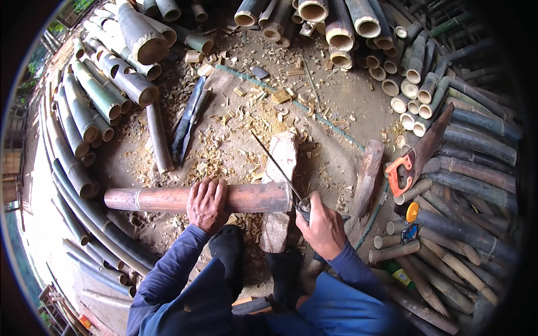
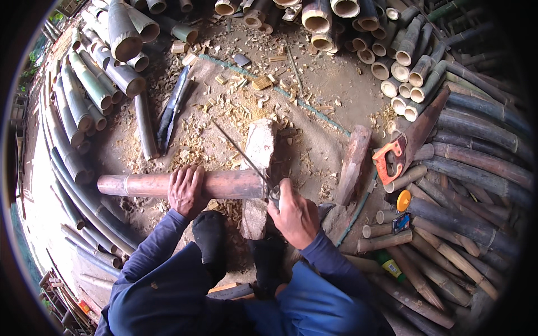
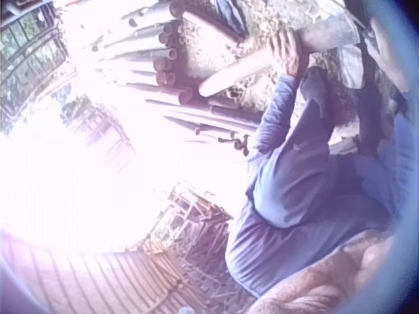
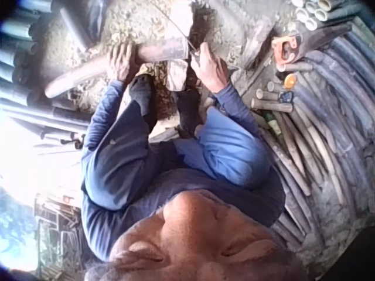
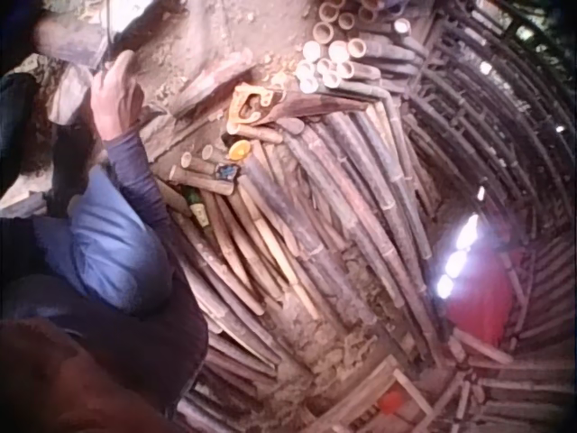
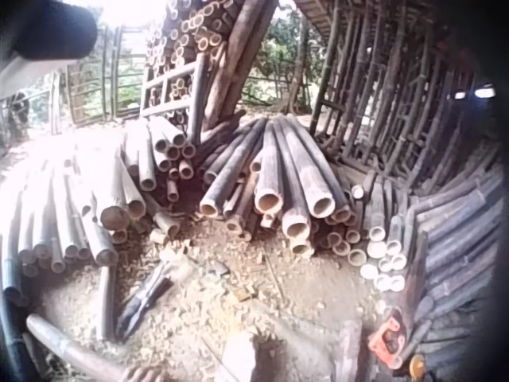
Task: The person selects a bamboo pole from a large pile and places it on a wooden support. They use a knife to cut and shape the end of the bamboo pole, then use a chisel and a wooden mallet to further refine the cut.
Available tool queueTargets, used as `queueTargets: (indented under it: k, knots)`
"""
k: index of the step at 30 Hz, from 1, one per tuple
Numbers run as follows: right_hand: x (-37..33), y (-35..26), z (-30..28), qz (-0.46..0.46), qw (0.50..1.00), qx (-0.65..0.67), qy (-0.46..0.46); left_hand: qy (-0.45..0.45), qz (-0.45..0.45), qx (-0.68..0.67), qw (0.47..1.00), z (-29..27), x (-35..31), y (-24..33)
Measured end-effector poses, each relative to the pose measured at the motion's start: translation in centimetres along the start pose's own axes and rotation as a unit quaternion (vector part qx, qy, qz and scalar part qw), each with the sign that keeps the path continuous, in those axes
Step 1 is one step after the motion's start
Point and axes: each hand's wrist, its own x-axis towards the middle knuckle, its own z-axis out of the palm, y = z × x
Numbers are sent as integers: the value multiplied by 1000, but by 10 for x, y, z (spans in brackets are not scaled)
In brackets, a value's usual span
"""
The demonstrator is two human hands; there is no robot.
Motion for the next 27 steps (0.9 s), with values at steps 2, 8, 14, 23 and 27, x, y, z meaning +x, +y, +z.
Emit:
queueTargets:
  k: [2, 8, 14, 23, 27]
  knots:
    - [-6, -2, -4, -64, 995, 50, 62, 10, 0, -2, 1000, -2, 4, 5]
    - [3, 31, 17, 63, 995, -52, -51, 24, 14, -2, 1000, 3, 6, 6]
    - [-2, 0, -7, -74, 993, 45, 79, 40, 4, 14, 999, 0, 4, 7]
    - [-6, 39, 11, 50, 997, 49, -30, -160, -59, -68, 983, -43, 30, 15]
    - [-23, 33, 3, 1, 993, 112, 21, -297, -23, -89, 950, -42, 48, -24]
